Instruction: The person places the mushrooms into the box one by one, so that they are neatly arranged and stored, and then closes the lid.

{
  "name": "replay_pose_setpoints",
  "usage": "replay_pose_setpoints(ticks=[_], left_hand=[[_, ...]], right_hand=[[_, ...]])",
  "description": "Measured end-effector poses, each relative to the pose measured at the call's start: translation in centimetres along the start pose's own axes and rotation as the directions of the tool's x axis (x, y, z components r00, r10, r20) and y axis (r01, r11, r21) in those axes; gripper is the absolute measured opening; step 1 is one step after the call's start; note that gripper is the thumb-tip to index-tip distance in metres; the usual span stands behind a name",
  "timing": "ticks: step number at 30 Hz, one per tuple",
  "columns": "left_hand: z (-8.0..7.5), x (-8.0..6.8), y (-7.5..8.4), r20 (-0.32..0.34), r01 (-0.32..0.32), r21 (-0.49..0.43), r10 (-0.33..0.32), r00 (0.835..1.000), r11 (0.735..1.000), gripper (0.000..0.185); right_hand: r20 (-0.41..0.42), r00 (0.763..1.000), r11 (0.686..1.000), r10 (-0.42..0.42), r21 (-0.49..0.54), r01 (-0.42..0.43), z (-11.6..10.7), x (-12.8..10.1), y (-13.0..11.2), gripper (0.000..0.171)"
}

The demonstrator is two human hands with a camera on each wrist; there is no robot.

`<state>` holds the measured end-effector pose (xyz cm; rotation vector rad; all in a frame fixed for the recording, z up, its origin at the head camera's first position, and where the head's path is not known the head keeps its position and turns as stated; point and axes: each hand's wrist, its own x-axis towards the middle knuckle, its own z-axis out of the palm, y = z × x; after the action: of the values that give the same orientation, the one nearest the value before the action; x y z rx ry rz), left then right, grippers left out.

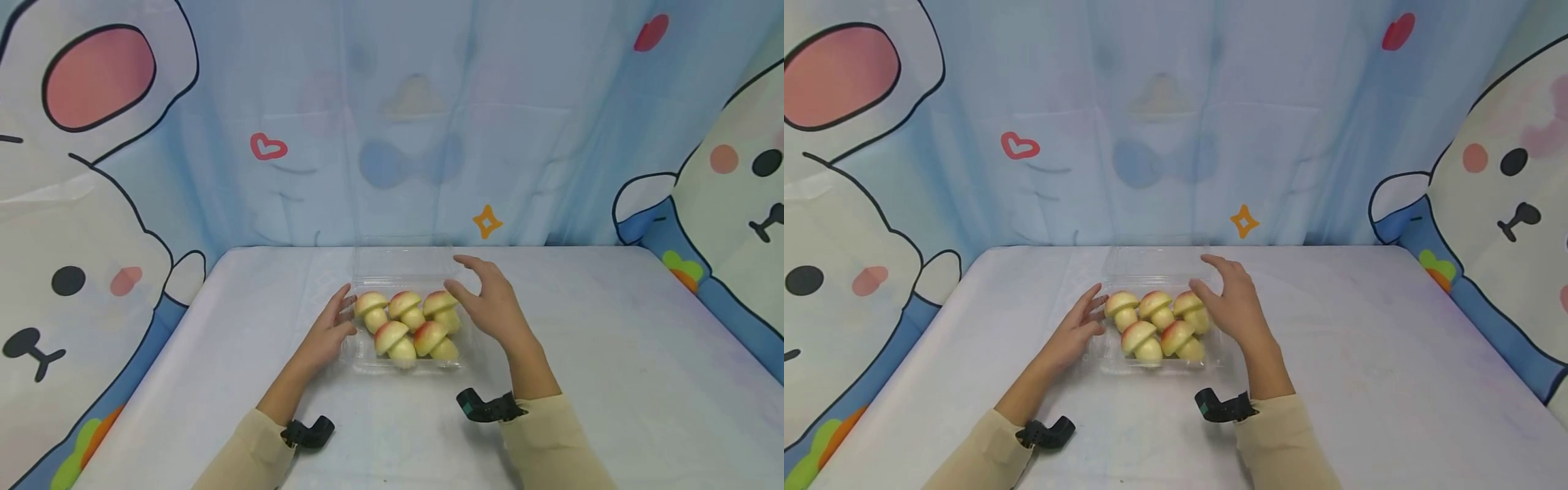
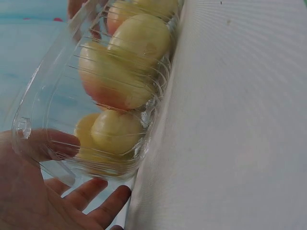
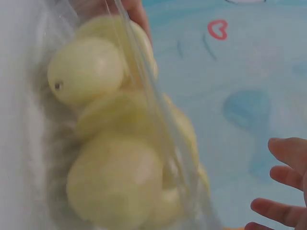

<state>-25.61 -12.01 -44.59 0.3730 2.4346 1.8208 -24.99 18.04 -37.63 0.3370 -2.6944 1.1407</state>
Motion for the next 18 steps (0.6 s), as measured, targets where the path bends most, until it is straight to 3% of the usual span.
replay_pose_setpoints(ticks=[5, 10, 12, 18], left_hand=[[0.0, -0.1, -0.3, 0.008, -0.009, -0.023, 0.009, 1.0, 1.0, 0.087], [0.1, -0.2, -0.1, 0.011, -0.003, -0.014, 0.003, 1.0, 1.0, 0.088], [0.0, -0.2, 0.0, 0.007, 0.006, -0.007, -0.006, 1.0, 1.0, 0.087], [-0.1, 0.0, 0.1, 0.002, 0.013, -0.004, -0.013, 1.0, 1.0, 0.087]], right_hand=[[0.034, 0.99, 0.987, 0.14, 0.072, -0.142, -0.4, 0.4, 2.8, 0.069], [0.09, 0.972, 0.952, 0.218, 0.199, -0.232, -0.2, 0.8, 4.6, 0.074], [0.119, 0.964, 0.924, 0.237, 0.279, -0.261, 0.1, 1.2, 5.1, 0.074], [0.207, 0.936, 0.79, 0.285, 0.503, -0.352, 1.5, 2.3, 6.6, 0.076]])
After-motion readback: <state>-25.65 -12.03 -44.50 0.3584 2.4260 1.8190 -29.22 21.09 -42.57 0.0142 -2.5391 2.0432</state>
